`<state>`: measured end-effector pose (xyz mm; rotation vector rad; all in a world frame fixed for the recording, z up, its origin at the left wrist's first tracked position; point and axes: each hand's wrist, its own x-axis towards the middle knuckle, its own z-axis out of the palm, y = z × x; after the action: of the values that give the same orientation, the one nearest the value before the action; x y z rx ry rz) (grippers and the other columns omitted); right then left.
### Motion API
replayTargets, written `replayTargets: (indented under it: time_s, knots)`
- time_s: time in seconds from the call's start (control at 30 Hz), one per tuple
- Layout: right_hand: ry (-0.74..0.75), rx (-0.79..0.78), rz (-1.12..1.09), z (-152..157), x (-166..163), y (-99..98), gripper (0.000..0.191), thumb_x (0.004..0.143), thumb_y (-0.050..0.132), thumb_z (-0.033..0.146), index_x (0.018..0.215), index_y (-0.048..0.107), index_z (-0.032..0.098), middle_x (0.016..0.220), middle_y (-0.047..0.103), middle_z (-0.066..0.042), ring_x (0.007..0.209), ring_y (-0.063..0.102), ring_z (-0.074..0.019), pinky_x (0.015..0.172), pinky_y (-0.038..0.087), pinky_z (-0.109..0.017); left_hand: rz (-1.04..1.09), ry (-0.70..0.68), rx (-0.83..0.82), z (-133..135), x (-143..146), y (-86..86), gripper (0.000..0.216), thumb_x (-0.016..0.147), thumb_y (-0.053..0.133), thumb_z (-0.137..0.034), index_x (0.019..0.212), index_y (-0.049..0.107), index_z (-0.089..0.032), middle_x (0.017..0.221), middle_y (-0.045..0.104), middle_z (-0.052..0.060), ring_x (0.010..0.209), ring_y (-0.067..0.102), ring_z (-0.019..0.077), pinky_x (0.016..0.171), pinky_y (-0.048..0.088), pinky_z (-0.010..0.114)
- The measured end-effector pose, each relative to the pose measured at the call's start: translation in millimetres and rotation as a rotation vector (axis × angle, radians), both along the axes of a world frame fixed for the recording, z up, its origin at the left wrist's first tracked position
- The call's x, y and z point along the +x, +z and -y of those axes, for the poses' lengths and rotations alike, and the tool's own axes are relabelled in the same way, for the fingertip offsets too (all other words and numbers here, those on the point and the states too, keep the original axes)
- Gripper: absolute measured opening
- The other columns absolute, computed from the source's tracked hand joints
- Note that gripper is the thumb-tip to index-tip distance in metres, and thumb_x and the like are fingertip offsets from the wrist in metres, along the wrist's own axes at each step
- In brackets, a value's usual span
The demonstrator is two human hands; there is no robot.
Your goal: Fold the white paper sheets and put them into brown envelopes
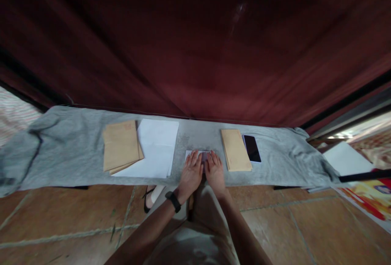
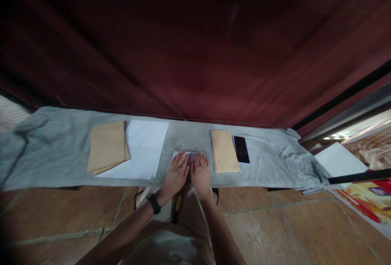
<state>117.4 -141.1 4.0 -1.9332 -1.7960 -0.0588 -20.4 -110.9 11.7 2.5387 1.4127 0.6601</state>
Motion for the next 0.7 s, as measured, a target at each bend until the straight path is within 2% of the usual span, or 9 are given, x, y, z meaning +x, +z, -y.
replayTargets:
  time_s: [0.13, 0.27, 0.4, 0.7]
  knots:
    - [0.021, -0.090, 0.097, 6.4, -0.3, -4.9, 0.048, 0.100, 0.041, 0.016, 0.146, 0.051, 0.013, 0.152, 0.050, -0.015, 0.142, 0.044, -0.0253, 0.116, 0.033, -0.045, -0.107, -0.116, -0.037, -4.0, 7.6, 6.6, 0.049, 0.099, 0.035, -0.019, 0.145, 0.049, -0.010, 0.156, 0.046, 0.016, 0.149, 0.036, 0.0265, 0.121, 0.033, 0.048]
    - [-0.018, -0.116, 0.131, 10.2, 2.0, -8.5, 0.048, 0.104, 0.039, 0.024, 0.149, 0.048, 0.014, 0.156, 0.045, -0.014, 0.144, 0.041, -0.0258, 0.118, 0.030, -0.047, -0.132, -0.151, -0.032, -5.9, 4.7, 6.3, 0.048, 0.100, 0.037, -0.023, 0.145, 0.051, -0.013, 0.156, 0.046, 0.014, 0.149, 0.035, 0.0268, 0.122, 0.030, 0.049]
    - [-0.029, -0.105, 0.171, 12.4, 1.7, -10.8, 0.048, 0.104, 0.038, 0.025, 0.151, 0.046, 0.015, 0.158, 0.041, -0.015, 0.146, 0.038, -0.0273, 0.118, 0.028, -0.049, -0.114, -0.137, -0.019, -6.7, -3.0, 3.4, 0.048, 0.100, 0.039, -0.028, 0.147, 0.049, -0.018, 0.157, 0.045, 0.011, 0.150, 0.034, 0.0257, 0.123, 0.028, 0.050]
    - [-0.045, -0.076, 0.206, 13.0, -0.1, -13.6, 0.050, 0.105, 0.035, 0.028, 0.152, 0.043, 0.015, 0.157, 0.043, -0.016, 0.145, 0.039, -0.0289, 0.117, 0.029, -0.051, -0.099, -0.080, -0.010, -5.9, -17.9, -1.5, 0.058, 0.099, 0.046, -0.044, 0.149, 0.046, -0.014, 0.159, 0.041, 0.014, 0.151, 0.031, 0.0270, 0.124, 0.027, 0.050]
